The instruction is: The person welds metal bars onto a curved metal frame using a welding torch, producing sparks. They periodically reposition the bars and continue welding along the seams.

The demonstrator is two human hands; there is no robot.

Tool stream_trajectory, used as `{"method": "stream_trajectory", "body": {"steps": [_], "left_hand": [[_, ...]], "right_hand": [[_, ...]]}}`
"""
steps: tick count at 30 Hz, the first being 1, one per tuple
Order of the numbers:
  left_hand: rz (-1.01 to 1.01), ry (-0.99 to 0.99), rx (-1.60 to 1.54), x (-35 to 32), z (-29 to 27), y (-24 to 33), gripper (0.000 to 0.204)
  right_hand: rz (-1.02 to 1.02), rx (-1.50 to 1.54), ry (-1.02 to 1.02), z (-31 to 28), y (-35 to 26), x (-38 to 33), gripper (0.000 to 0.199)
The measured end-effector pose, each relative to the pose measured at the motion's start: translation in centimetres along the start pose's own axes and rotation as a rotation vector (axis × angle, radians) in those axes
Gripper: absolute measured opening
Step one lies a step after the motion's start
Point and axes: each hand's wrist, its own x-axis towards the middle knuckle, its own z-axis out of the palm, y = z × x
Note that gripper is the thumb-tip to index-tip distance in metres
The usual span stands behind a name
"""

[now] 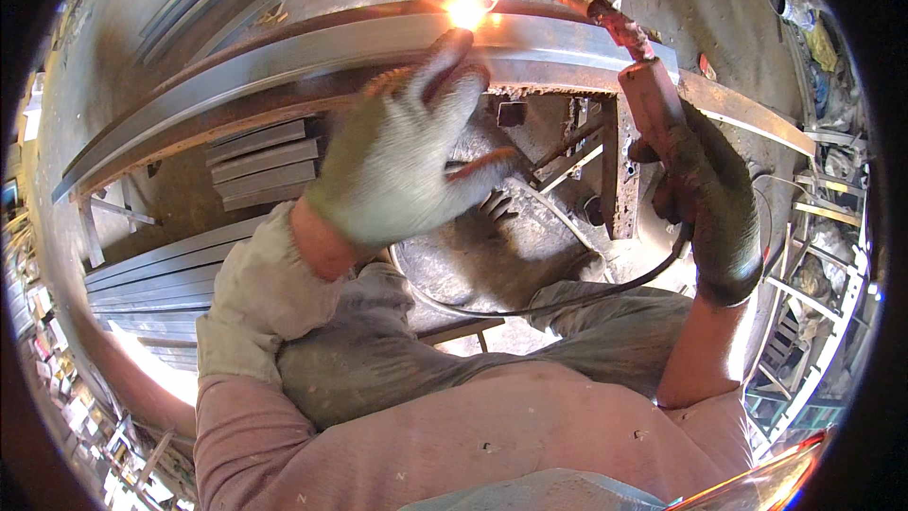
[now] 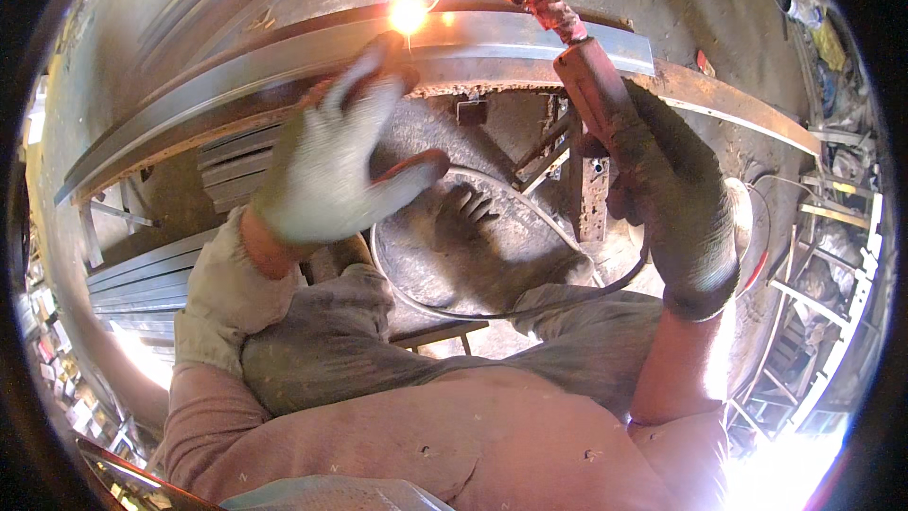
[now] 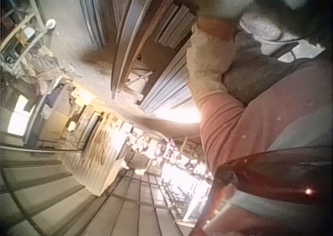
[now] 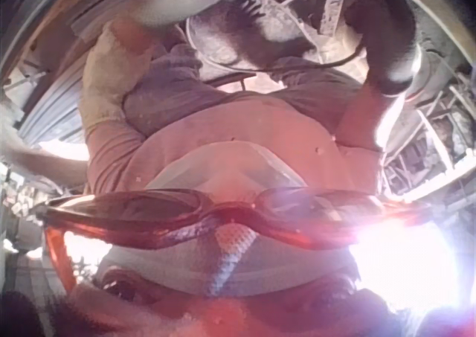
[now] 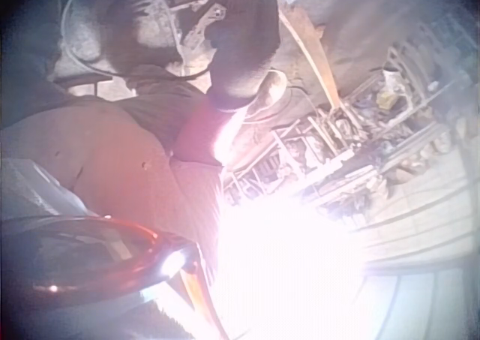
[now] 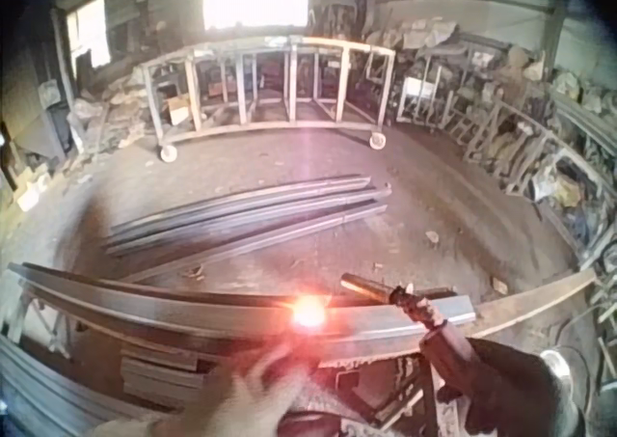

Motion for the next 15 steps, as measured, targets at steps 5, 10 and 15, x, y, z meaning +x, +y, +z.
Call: {"method": "stream_trajectory", "body": {"steps": [5,10,15], "left_hand": [[0.246,-0.049,-0.505,-3.1,-9.6,0.8,0.073],[0.445,-0.216,-0.760,-6.1,-15.0,1.1,0.072],[0.512,-0.288,-0.860,-8.4,-17.1,1.5,0.071]], "right_hand": [[0.025,0.008,-0.026,-0.1,0.4,-0.6,0.053],[0.002,0.000,-0.028,-0.3,1.0,-1.1,0.055],[-0.020,-0.020,-0.047,-0.1,1.4,-1.1,0.057]]}}
